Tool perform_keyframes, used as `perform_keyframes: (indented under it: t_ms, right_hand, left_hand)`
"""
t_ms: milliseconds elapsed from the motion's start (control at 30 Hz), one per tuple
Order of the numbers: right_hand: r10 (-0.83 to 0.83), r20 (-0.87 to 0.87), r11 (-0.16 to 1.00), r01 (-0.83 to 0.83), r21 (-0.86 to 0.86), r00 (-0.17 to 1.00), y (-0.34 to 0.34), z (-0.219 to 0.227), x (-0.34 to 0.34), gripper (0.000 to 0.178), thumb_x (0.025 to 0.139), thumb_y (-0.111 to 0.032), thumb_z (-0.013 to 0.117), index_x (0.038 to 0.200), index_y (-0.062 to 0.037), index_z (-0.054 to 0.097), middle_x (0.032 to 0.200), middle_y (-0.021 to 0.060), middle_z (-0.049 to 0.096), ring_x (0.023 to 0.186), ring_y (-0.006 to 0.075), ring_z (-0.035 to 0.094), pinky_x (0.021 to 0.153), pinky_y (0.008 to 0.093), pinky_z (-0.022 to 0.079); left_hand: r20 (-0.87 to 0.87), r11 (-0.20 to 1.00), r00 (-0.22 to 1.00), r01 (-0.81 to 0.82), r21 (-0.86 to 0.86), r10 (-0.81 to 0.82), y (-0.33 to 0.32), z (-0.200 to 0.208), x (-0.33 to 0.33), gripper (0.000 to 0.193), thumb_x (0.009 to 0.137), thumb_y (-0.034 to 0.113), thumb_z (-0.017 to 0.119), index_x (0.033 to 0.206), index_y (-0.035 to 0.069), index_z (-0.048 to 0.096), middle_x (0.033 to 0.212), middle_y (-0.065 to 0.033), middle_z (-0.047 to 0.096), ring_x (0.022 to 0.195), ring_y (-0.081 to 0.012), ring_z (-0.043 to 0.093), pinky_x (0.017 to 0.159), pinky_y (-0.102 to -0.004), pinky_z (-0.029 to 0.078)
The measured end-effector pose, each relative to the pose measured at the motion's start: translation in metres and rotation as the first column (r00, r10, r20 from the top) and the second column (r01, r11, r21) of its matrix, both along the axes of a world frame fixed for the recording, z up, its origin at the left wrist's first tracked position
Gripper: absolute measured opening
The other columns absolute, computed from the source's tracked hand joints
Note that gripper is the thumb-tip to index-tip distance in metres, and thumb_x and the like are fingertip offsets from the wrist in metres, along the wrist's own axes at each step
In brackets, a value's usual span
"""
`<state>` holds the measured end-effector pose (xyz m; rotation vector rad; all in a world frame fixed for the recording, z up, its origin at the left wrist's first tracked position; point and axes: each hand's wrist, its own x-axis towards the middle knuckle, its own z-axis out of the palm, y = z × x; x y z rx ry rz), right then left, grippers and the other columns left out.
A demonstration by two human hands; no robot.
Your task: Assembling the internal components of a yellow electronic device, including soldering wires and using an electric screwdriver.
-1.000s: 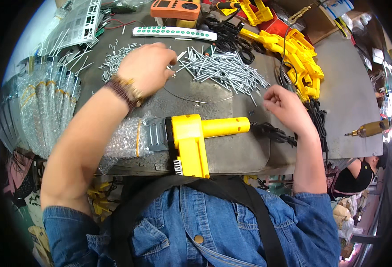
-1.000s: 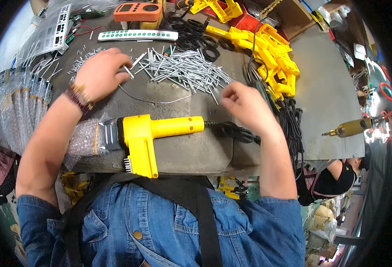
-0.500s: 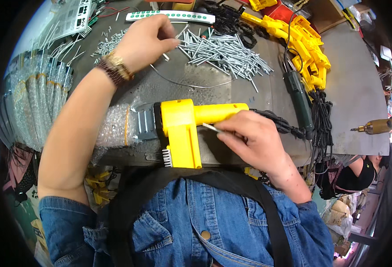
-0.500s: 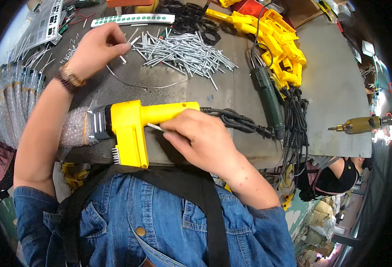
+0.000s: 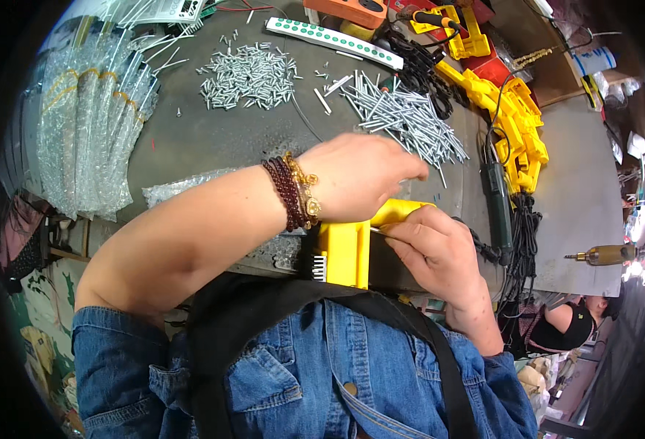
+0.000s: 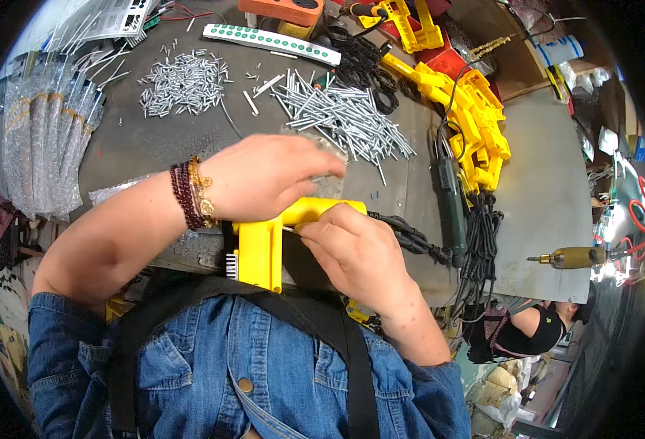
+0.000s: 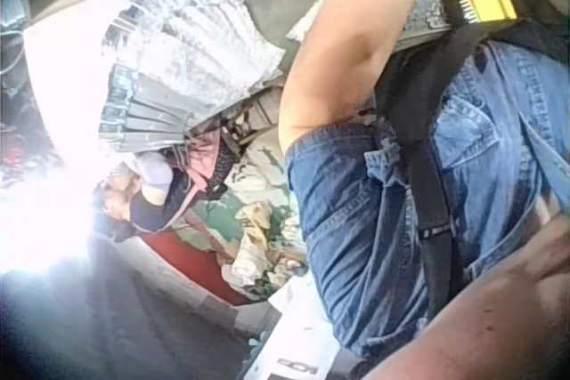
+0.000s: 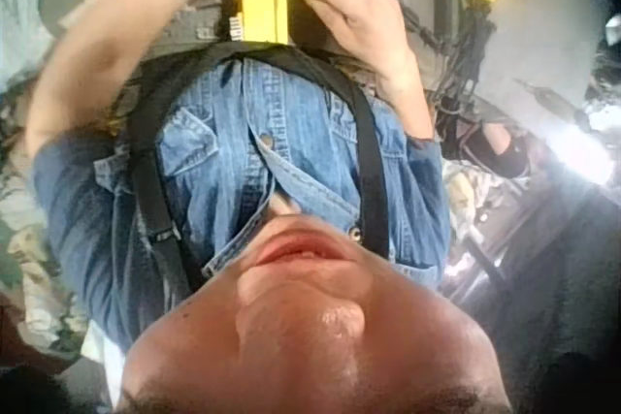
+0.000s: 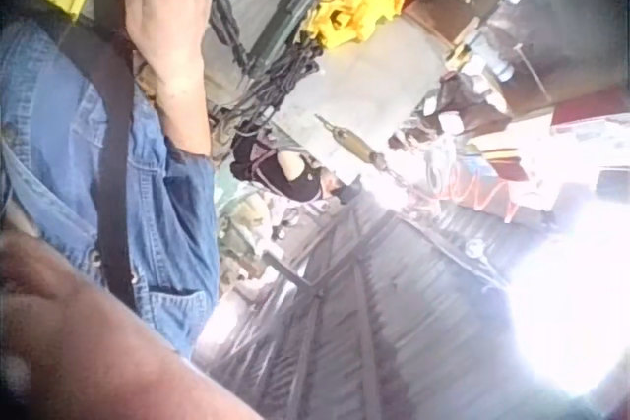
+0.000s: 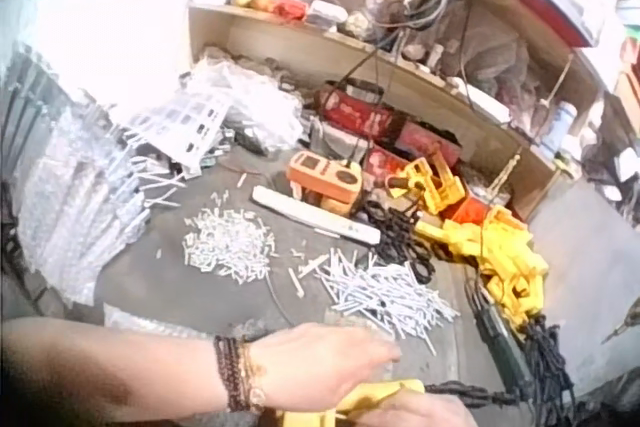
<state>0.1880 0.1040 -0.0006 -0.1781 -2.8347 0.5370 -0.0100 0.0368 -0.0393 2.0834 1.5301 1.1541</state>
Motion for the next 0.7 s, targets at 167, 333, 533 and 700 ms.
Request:
perform_keyframes:
  t_ms: [167,333,533,700]
  right_hand:
    - [0.02,-0.046,1.0,-0.02,-0.004,0.999,0.001,-0.01,-0.018,0.018,0.074,-0.003,0.073,0.09,-0.0099,0.069,0.083,0.0059,0.061,0.074,0.0259,0.065,0.063,0.0354,0.053]
    - [-0.025,-0.174,0.991,0.002,-0.131,0.984,0.034,0.013,-0.036,0.015,0.075,-0.002,0.073,0.087,-0.0076,0.067,0.084,0.0083,0.064,0.074,0.0219,0.064,0.064,0.0302,0.052]
    - [0.022,0.113,0.991,-0.037,0.128,0.993,0.083,0.007,-0.163,0.024,0.083,-0.023,0.067,0.096,-0.0036,0.071,0.091,0.0148,0.07,0.088,0.0301,0.067,0.078,0.0392,0.053]
    - [-0.061,0.375,0.976,-0.022,0.215,0.925,0.079,-0.025,-0.242,0.021,0.081,-0.02,0.067,0.093,-0.0036,0.071,0.09,0.0161,0.07,0.087,0.0321,0.066,0.078,0.0389,0.052]
  left_hand:
    - [-0.043,0.996,0.999,0.01,-0.086,-0.013,-0.003,0.005,-0.003,0.025,0.084,0.013,0.06,0.108,0.01,0.064,0.097,-0.0138,0.065,0.096,-0.0345,0.062,0.082,-0.0443,0.05]
    - [-0.15,0.958,0.988,-0.006,-0.285,-0.038,-0.015,0.015,-0.01,0.013,0.083,0.016,0.062,0.094,0.009,0.064,0.096,-0.0142,0.065,0.094,-0.034,0.063,0.081,-0.0437,0.051]
    - [-0.274,0.682,0.631,-0.713,0.166,0.726,-0.09,0.002,-0.102,0.037,0.082,0.017,0.071,0.112,0.002,0.056,0.104,-0.0185,0.063,0.095,-0.0347,0.062,0.083,-0.0414,0.05]
    - [-0.53,0.44,0.39,-0.897,-0.035,0.753,-0.117,-0.016,-0.131,0.031,0.082,0.005,0.068,0.111,0.001,0.058,0.101,-0.0187,0.063,0.094,-0.0352,0.062,0.082,-0.0415,0.049]
